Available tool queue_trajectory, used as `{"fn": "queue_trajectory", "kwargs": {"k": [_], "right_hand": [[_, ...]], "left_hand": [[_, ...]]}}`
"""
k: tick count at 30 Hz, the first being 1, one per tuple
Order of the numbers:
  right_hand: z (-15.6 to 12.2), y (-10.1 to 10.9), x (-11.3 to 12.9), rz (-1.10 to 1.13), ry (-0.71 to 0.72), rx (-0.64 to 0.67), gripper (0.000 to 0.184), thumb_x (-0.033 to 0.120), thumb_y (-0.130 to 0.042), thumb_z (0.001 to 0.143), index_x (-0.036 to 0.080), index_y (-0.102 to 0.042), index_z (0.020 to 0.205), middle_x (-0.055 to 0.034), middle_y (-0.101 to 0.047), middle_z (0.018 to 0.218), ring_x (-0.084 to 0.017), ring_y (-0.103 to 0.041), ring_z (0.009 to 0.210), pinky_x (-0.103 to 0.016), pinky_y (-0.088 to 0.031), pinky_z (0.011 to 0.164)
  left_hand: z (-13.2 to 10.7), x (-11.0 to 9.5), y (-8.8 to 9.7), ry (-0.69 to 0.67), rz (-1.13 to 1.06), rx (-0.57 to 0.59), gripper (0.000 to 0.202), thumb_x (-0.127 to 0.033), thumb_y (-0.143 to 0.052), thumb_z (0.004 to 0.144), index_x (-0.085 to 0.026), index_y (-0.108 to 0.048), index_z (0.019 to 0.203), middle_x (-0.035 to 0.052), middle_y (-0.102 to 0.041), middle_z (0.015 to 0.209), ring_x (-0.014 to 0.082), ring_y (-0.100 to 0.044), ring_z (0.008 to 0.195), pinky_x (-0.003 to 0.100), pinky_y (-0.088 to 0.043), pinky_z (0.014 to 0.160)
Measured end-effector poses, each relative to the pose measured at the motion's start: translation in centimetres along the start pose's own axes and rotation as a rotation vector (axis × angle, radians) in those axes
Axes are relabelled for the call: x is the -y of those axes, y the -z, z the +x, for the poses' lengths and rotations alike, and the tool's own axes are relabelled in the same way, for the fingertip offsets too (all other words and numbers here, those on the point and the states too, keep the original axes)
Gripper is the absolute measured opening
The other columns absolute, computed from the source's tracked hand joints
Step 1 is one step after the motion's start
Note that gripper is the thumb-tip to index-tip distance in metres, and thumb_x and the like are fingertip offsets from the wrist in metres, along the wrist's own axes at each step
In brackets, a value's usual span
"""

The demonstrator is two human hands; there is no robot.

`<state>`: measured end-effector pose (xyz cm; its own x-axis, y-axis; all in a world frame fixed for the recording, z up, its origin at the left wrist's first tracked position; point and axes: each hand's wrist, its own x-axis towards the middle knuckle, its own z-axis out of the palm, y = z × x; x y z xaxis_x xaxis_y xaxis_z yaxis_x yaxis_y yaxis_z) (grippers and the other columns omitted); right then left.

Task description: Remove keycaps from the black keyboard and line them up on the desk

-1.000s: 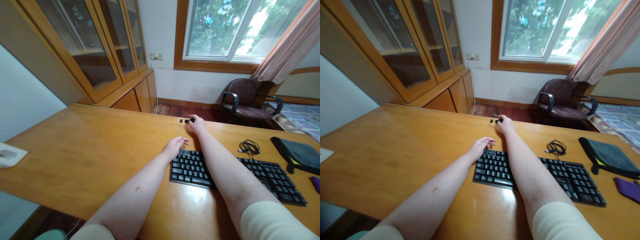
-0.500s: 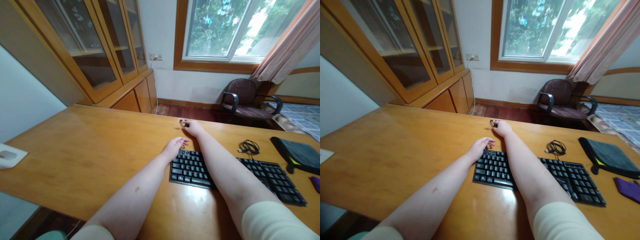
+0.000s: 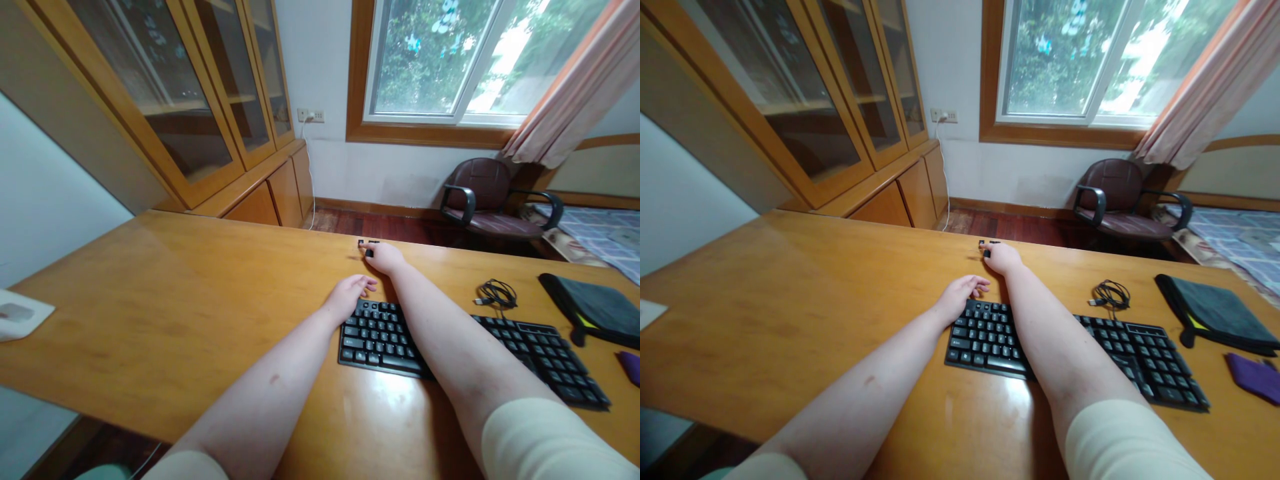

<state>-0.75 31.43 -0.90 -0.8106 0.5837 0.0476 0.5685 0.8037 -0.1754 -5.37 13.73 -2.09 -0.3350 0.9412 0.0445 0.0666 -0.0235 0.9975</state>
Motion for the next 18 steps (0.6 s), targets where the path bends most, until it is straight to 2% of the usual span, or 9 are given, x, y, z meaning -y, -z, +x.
{"fn": "queue_trajectory", "kwargs": {"k": [7,13,15,18], "right_hand": [[0.1,0.0,0.2,-0.047,0.021,0.007,0.045,0.029,-0.046,0.08,0.033,-0.054,0.124,-0.0064,-0.066,0.109,-0.024,-0.062,0.097,-0.033,-0.047,0.081],[0.0,-0.5,-0.2,0.023,0.036,-0.06,0.041,0.031,-0.049,0.079,0.031,-0.058,0.118,-0.0062,-0.068,0.103,-0.024,-0.063,0.092,-0.035,-0.047,0.078],[0.0,-0.3,-0.4,0.115,0.028,-0.176,0.036,0.033,-0.049,0.079,0.027,-0.061,0.113,-0.0065,-0.068,0.102,-0.024,-0.062,0.092,-0.035,-0.047,0.08],[0.0,1.1,-0.8,0.333,0.01,-0.508,0.033,0.036,-0.047,0.08,0.02,-0.06,0.106,-0.0087,-0.065,0.102,-0.023,-0.059,0.095,-0.035,-0.045,0.084]], "left_hand": [[0.2,0.3,-0.1,0.004,-0.002,0.001,0.044,-0.045,-0.038,0.086,-0.01,-0.063,0.096,0.0098,-0.066,0.088,0.0159,-0.054,0.074,0.029,-0.042,0.073],[0.1,0.2,0.0,-0.009,0.001,-0.001,0.043,-0.044,-0.037,0.086,-0.011,-0.063,0.095,0.0094,-0.066,0.087,0.0155,-0.054,0.073,0.029,-0.042,0.074],[0.0,0.2,0.0,-0.01,0.008,-0.003,0.042,-0.043,-0.038,0.086,-0.011,-0.063,0.095,0.0092,-0.066,0.087,0.0152,-0.054,0.073,0.029,-0.042,0.074],[0.0,0.2,-0.1,0.001,0.009,-0.004,0.04,-0.041,-0.04,0.086,-0.011,-0.063,0.096,0.0092,-0.066,0.088,0.0146,-0.054,0.073,0.029,-0.043,0.074]]}}
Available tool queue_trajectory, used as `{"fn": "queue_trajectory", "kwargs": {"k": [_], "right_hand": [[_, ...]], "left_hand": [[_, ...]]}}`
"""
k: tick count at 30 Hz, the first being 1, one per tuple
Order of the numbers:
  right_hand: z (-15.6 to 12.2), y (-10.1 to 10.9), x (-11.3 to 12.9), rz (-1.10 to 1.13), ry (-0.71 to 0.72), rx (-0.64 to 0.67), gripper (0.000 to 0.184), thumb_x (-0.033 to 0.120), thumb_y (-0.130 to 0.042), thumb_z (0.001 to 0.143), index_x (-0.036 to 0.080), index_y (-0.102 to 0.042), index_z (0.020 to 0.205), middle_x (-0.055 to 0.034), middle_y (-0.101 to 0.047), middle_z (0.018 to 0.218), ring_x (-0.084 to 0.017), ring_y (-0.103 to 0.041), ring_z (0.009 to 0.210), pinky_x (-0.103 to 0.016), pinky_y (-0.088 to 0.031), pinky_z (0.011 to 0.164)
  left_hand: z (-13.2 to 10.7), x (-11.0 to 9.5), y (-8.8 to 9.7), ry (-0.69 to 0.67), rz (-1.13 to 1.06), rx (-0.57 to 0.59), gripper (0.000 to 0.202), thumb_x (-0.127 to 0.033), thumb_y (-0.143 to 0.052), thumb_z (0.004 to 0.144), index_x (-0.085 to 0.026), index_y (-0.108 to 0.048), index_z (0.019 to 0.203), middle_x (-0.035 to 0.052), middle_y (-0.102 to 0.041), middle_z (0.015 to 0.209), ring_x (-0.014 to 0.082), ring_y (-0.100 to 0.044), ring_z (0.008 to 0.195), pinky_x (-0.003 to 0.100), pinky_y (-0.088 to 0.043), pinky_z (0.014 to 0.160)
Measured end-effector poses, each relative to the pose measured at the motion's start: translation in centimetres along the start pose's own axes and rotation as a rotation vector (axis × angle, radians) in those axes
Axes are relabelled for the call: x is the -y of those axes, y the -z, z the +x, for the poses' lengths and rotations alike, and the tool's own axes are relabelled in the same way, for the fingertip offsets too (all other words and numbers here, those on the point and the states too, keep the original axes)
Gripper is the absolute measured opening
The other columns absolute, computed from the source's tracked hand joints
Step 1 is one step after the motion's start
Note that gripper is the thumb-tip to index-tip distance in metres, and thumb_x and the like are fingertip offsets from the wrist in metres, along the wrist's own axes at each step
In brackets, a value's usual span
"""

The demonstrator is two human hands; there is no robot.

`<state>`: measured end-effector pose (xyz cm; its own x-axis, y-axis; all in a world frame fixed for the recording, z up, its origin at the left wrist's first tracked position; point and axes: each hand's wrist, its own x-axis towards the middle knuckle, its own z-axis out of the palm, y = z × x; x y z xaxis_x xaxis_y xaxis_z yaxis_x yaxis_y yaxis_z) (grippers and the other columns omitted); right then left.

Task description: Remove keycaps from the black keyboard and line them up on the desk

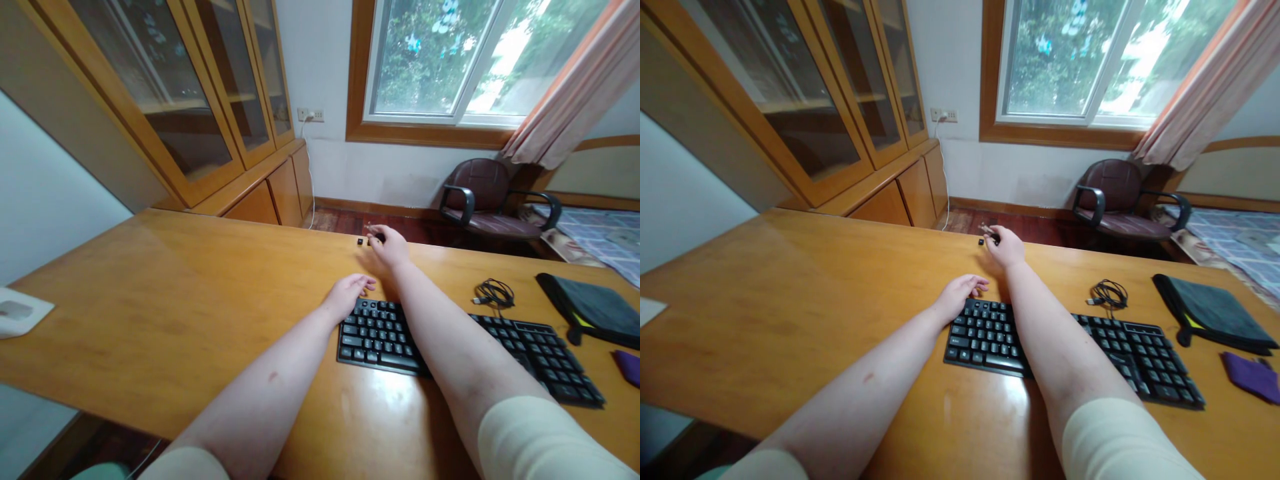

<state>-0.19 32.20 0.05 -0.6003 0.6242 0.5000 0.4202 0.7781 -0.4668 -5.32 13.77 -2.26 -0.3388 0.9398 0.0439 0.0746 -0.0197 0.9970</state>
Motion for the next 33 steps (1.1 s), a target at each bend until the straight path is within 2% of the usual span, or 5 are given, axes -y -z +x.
{"fn": "queue_trajectory", "kwargs": {"k": [3,11,16,24,33], "right_hand": [[1.0,2.4,0.6,0.235,-0.073,-0.216,0.031,0.033,-0.034,0.086,0.017,-0.055,0.102,-0.0084,-0.063,0.092,-0.02,-0.059,0.086,-0.033,-0.047,0.078],[-4.8,9.2,1.7,0.481,-0.137,-0.123,0.027,0.034,-0.04,0.086,0.019,-0.061,0.095,-0.0062,-0.062,0.09,-0.018,-0.059,0.082,-0.034,-0.047,0.076],[-10.0,8.7,0.8,0.386,-0.142,-0.013,0.025,0.037,-0.054,0.081,0.019,-0.064,0.094,-0.0058,-0.064,0.084,-0.018,-0.06,0.075,-0.033,-0.048,0.071],[-10.7,7.3,1.3,0.445,-0.085,0.154,0.018,0.033,-0.052,0.082,0.018,-0.056,0.092,-0.0037,-0.062,0.078,-0.016,-0.061,0.068,-0.029,-0.05,0.063],[-11.4,7.1,1.7,0.556,-0.077,0.274,0.01,0.029,-0.047,0.085,0.021,-0.048,0.09,-0.0011,-0.06,0.078,-0.015,-0.062,0.071,-0.028,-0.05,0.065]], "left_hand": [[0.0,0.0,0.0,0.014,0.001,-0.001,0.038,-0.04,-0.043,0.084,-0.011,-0.063,0.097,0.0088,-0.066,0.089,0.0147,-0.055,0.075,0.03,-0.043,0.076],[-0.2,-0.2,0.0,0.011,0.076,-0.001,0.034,-0.038,-0.046,0.084,-0.012,-0.063,0.099,0.0097,-0.067,0.095,0.0182,-0.06,0.087,0.031,-0.045,0.081],[-0.3,0.1,-0.2,-0.051,0.21,0.021,0.034,-0.04,-0.046,0.085,-0.014,-0.063,0.098,0.0079,-0.068,0.093,0.0195,-0.061,0.091,0.033,-0.044,0.086],[-1.9,-2.3,-0.9,-0.133,0.605,-0.047,0.033,-0.037,-0.041,0.087,-0.017,-0.064,0.099,0.008,-0.067,0.101,0.0214,-0.059,0.097,0.033,-0.042,0.089],[-4.7,-3.0,-5.0,0.104,1.065,-0.177,0.056,-0.048,-0.05,0.08,-0.019,-0.046,0.127,0.0153,-0.054,0.124,0.0318,-0.044,0.117,0.046,-0.032,0.096]]}}
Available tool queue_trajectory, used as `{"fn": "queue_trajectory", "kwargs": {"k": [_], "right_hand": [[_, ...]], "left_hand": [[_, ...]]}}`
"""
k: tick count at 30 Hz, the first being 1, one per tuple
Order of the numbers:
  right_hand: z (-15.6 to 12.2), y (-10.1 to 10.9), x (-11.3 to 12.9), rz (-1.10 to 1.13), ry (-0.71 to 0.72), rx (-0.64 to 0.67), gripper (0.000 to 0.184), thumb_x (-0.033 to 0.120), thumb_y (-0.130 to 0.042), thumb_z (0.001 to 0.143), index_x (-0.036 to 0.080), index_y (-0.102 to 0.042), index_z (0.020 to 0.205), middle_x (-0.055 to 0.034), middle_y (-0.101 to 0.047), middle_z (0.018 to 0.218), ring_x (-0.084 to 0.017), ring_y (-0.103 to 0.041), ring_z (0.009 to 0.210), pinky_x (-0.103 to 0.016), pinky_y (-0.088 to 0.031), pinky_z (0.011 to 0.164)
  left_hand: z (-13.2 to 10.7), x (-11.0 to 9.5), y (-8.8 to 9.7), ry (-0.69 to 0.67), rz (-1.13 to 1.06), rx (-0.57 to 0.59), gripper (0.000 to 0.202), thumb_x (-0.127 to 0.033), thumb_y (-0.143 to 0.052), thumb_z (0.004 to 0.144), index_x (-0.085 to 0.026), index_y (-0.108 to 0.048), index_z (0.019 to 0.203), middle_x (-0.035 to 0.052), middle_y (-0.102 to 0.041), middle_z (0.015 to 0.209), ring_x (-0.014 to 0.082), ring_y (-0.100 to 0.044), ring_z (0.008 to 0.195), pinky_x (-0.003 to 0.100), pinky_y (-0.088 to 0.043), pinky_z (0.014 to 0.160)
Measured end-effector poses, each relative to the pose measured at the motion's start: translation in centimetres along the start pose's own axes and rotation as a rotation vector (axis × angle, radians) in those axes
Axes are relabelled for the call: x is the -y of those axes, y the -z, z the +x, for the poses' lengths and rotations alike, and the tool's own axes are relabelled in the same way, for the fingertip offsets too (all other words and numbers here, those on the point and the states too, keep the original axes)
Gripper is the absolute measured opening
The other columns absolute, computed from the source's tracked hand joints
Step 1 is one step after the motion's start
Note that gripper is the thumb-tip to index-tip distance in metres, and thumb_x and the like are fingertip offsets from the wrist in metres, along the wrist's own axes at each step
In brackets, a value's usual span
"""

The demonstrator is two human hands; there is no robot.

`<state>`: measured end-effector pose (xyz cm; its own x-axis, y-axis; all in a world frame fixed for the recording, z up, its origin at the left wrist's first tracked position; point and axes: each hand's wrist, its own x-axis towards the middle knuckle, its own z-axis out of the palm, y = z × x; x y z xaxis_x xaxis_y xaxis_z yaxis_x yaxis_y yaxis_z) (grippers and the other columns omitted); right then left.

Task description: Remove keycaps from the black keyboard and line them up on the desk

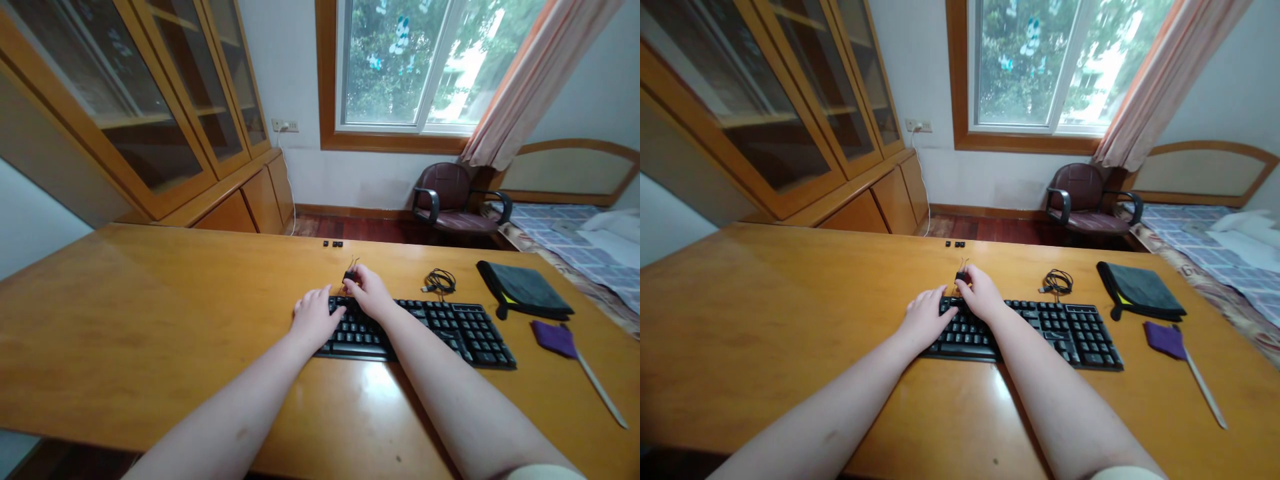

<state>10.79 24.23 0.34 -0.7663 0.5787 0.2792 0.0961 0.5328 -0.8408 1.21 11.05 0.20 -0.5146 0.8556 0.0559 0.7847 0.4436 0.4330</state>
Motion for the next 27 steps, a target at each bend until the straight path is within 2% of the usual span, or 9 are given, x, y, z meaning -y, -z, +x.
{"fn": "queue_trajectory", "kwargs": {"k": [6,9,11,14,17,23,27], "right_hand": [[0.3,0.0,0.5,-0.061,0.004,-0.002,0.009,0.029,-0.047,0.084,0.021,-0.05,0.086,0.0002,-0.059,0.075,-0.015,-0.06,0.07,-0.028,-0.048,0.065],[0.4,0.1,0.5,-0.107,0.017,-0.017,0.009,0.029,-0.047,0.084,0.021,-0.05,0.083,-0.0001,-0.06,0.074,-0.015,-0.059,0.071,-0.028,-0.047,0.066],[0.3,0.2,0.5,-0.134,0.034,-0.031,0.009,0.029,-0.047,0.084,0.021,-0.051,0.083,-0.0007,-0.06,0.074,-0.016,-0.059,0.072,-0.028,-0.046,0.067],[0.3,0.3,0.5,-0.18,0.069,-0.071,0.01,0.028,-0.047,0.084,0.02,-0.053,0.084,-0.0018,-0.061,0.077,-0.016,-0.058,0.073,-0.028,-0.045,0.069],[0.4,0.3,0.4,-0.194,0.068,-0.08,0.01,0.027,-0.047,0.083,0.02,-0.054,0.084,-0.0015,-0.06,0.076,-0.015,-0.057,0.071,-0.027,-0.045,0.067],[0.7,0.1,0.2,-0.137,0.009,-0.033,0.008,0.027,-0.049,0.082,0.021,-0.054,0.079,0.0013,-0.059,0.07,-0.013,-0.055,0.065,-0.025,-0.044,0.06],[0.7,0.1,0.3,-0.119,0.013,-0.004,0.008,0.026,-0.049,0.083,0.021,-0.053,0.078,0.0013,-0.059,0.071,-0.013,-0.056,0.065,-0.025,-0.044,0.061]], "left_hand": [[1.3,0.2,0.5,-0.075,0.004,0.03,0.05,-0.046,-0.053,0.078,-0.024,-0.049,0.123,0.0114,-0.056,0.122,0.0288,-0.046,0.115,0.043,-0.031,0.097],[2.2,-0.3,1.1,-0.085,0.014,0.11,0.047,-0.051,-0.056,0.075,-0.026,-0.055,0.115,0.01,-0.059,0.118,0.0319,-0.045,0.116,0.053,-0.024,0.1],[2.7,-0.8,1.4,-0.082,0.018,0.121,0.043,-0.052,-0.056,0.074,-0.026,-0.06,0.107,0.0098,-0.061,0.114,0.034,-0.045,0.115,0.058,-0.022,0.099],[3.3,-1.4,1.3,-0.126,-0.049,0.065,0.031,-0.043,-0.051,0.08,-0.024,-0.063,0.101,0.0095,-0.065,0.105,0.0287,-0.054,0.104,0.045,-0.035,0.095],[3.4,-1.3,1.1,-0.181,-0.085,0.094,0.027,-0.039,-0.053,0.079,-0.021,-0.066,0.094,0.0087,-0.067,0.096,0.0265,-0.059,0.093,0.036,-0.042,0.085],[3.9,0.3,1.5,-0.28,-0.189,0.162,0.03,-0.039,-0.059,0.074,-0.023,-0.066,0.098,0.0066,-0.067,0.098,0.026,-0.059,0.093,0.034,-0.044,0.082],[4.3,0.7,1.4,-0.289,-0.196,0.161,0.03,-0.039,-0.06,0.073,-0.023,-0.067,0.097,0.0065,-0.068,0.097,0.0263,-0.06,0.09,0.034,-0.044,0.079]]}}
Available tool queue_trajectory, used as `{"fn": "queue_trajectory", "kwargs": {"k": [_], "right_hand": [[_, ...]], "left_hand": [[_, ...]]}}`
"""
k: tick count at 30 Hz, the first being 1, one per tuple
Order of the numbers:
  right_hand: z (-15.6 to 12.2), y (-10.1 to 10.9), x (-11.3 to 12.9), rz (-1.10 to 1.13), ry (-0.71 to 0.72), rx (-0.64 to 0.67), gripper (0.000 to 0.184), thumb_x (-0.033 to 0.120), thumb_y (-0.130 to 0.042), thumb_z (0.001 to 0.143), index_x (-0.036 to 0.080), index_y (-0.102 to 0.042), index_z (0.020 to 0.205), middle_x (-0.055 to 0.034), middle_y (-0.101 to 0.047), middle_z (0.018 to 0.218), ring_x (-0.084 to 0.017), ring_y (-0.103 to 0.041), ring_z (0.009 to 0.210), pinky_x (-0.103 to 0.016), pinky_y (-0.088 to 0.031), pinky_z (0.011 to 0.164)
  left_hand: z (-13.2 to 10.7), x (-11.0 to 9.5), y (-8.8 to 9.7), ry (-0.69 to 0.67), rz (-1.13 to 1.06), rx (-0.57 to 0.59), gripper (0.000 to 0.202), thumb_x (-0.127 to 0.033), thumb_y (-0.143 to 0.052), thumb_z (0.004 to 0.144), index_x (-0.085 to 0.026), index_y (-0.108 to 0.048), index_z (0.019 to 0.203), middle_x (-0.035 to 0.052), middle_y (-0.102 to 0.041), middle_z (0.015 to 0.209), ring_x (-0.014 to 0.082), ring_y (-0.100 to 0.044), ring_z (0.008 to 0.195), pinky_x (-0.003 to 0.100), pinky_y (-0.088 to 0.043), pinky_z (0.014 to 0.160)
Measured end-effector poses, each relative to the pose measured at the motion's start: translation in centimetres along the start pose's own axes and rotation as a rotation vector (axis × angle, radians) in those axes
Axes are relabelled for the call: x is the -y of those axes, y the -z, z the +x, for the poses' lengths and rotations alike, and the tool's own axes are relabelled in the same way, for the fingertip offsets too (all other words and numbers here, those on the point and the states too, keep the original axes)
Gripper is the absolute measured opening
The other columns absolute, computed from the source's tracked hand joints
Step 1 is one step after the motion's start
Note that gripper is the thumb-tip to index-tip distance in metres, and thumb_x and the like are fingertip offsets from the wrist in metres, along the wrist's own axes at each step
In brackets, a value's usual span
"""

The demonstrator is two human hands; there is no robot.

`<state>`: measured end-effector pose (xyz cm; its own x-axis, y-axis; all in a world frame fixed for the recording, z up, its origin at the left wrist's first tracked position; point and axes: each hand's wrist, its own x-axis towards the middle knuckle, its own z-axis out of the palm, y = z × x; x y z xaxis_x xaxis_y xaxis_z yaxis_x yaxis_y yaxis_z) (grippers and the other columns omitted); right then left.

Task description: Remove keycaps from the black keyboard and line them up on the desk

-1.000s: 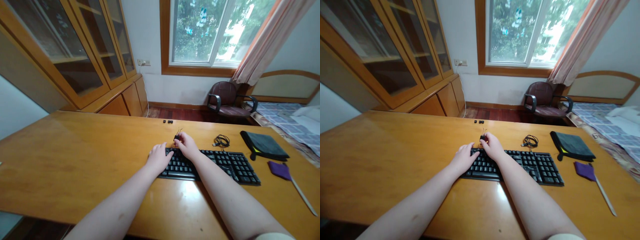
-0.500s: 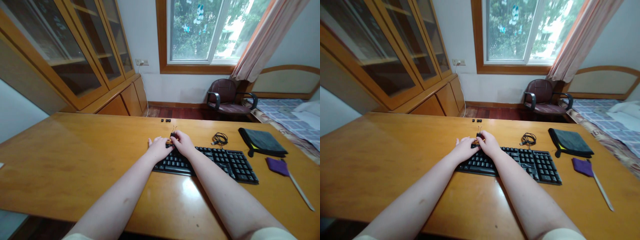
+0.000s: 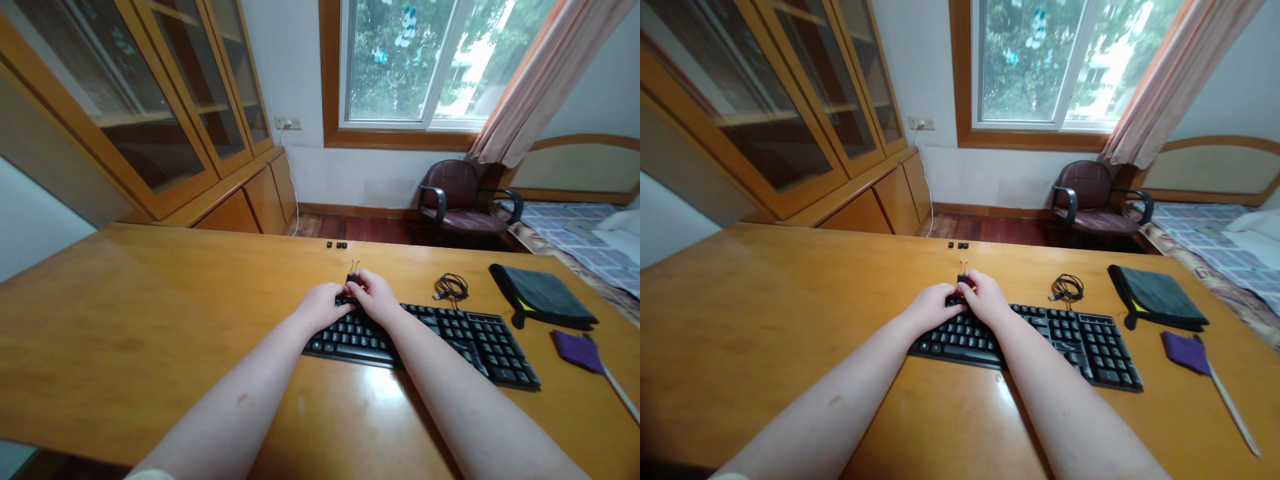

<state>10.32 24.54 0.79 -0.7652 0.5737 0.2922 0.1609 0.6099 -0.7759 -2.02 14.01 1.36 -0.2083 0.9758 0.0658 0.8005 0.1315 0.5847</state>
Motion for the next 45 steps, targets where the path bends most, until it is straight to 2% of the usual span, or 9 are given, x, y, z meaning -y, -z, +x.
{"fn": "queue_trajectory", "kwargs": {"k": [8,12,16,18,24,30,40,45], "right_hand": [[-0.3,0.1,0.6,-0.193,0.108,0.073,0.01,0.027,-0.048,0.084,0.02,-0.055,0.08,-0.0014,-0.059,0.074,-0.015,-0.055,0.07,-0.026,-0.042,0.064],[-0.5,0.1,0.9,-0.316,0.157,0.113,0.011,0.028,-0.048,0.084,0.021,-0.055,0.079,-0.0016,-0.061,0.074,-0.015,-0.055,0.069,-0.025,-0.04,0.063],[-0.8,0.2,1.0,-0.453,0.238,0.158,0.012,0.028,-0.048,0.085,0.021,-0.058,0.085,-0.0035,-0.065,0.081,-0.015,-0.057,0.073,-0.024,-0.039,0.066],[-0.9,0.1,0.8,-0.497,0.253,0.161,0.016,0.03,-0.046,0.088,0.02,-0.058,0.085,-0.0043,-0.065,0.08,-0.015,-0.058,0.071,-0.024,-0.037,0.064],[-0.8,0.0,0.1,-0.525,0.169,0.099,0.02,0.032,-0.044,0.09,0.019,-0.054,0.078,-0.0036,-0.063,0.073,-0.014,-0.056,0.066,-0.024,-0.035,0.06],[-0.4,0.0,0.0,-0.491,0.061,0.072,0.024,0.035,-0.046,0.088,0.019,-0.051,0.071,-0.0023,-0.06,0.067,-0.014,-0.053,0.063,-0.024,-0.033,0.057],[-0.3,0.0,0.0,-0.429,0.04,0.058,0.025,0.034,-0.048,0.087,0.019,-0.051,0.068,-0.0014,-0.056,0.063,-0.014,-0.05,0.06,-0.024,-0.031,0.056],[-0.3,0.0,-0.1,-0.37,0.033,0.061,0.023,0.032,-0.049,0.086,0.019,-0.052,0.067,-0.001,-0.057,0.064,-0.014,-0.05,0.061,-0.024,-0.032,0.057]], "left_hand": [[0.4,0.2,-0.6,0.082,0.072,-0.018,0.034,-0.049,-0.053,0.077,-0.02,-0.07,0.085,0.0089,-0.069,0.086,0.0269,-0.062,0.08,0.033,-0.045,0.068],[0.5,0.3,-0.5,0.072,0.06,-0.007,0.027,-0.041,-0.053,0.077,-0.021,-0.07,0.084,0.0072,-0.069,0.086,0.0248,-0.062,0.081,0.031,-0.045,0.069],[0.5,0.6,-0.7,0.04,0.051,-0.021,0.022,-0.028,-0.053,0.076,-0.022,-0.069,0.089,0.0048,-0.069,0.092,0.0221,-0.062,0.087,0.029,-0.045,0.074],[0.6,0.8,-0.9,0.041,0.062,-0.016,0.022,-0.027,-0.052,0.076,-0.022,-0.069,0.089,0.0048,-0.07,0.093,0.0216,-0.062,0.088,0.029,-0.045,0.075],[1.0,1.1,-0.9,0.05,0.129,0.021,0.026,-0.039,-0.054,0.078,-0.021,-0.07,0.089,0.006,-0.071,0.087,0.0232,-0.063,0.082,0.03,-0.046,0.07],[0.8,1.0,-0.8,0.021,0.098,0.025,0.027,-0.041,-0.056,0.078,-0.023,-0.069,0.095,0.0042,-0.07,0.092,0.0224,-0.063,0.085,0.029,-0.046,0.074],[1.0,1.0,-0.9,0.051,0.062,0.034,0.028,-0.041,-0.058,0.077,-0.024,-0.07,0.095,0.0041,-0.071,0.093,0.0237,-0.063,0.088,0.032,-0.047,0.077],[0.9,0.7,-1.0,0.033,0.125,0.024,0.026,-0.039,-0.056,0.078,-0.024,-0.07,0.094,0.0048,-0.07,0.092,0.0228,-0.063,0.087,0.031,-0.047,0.077]]}}
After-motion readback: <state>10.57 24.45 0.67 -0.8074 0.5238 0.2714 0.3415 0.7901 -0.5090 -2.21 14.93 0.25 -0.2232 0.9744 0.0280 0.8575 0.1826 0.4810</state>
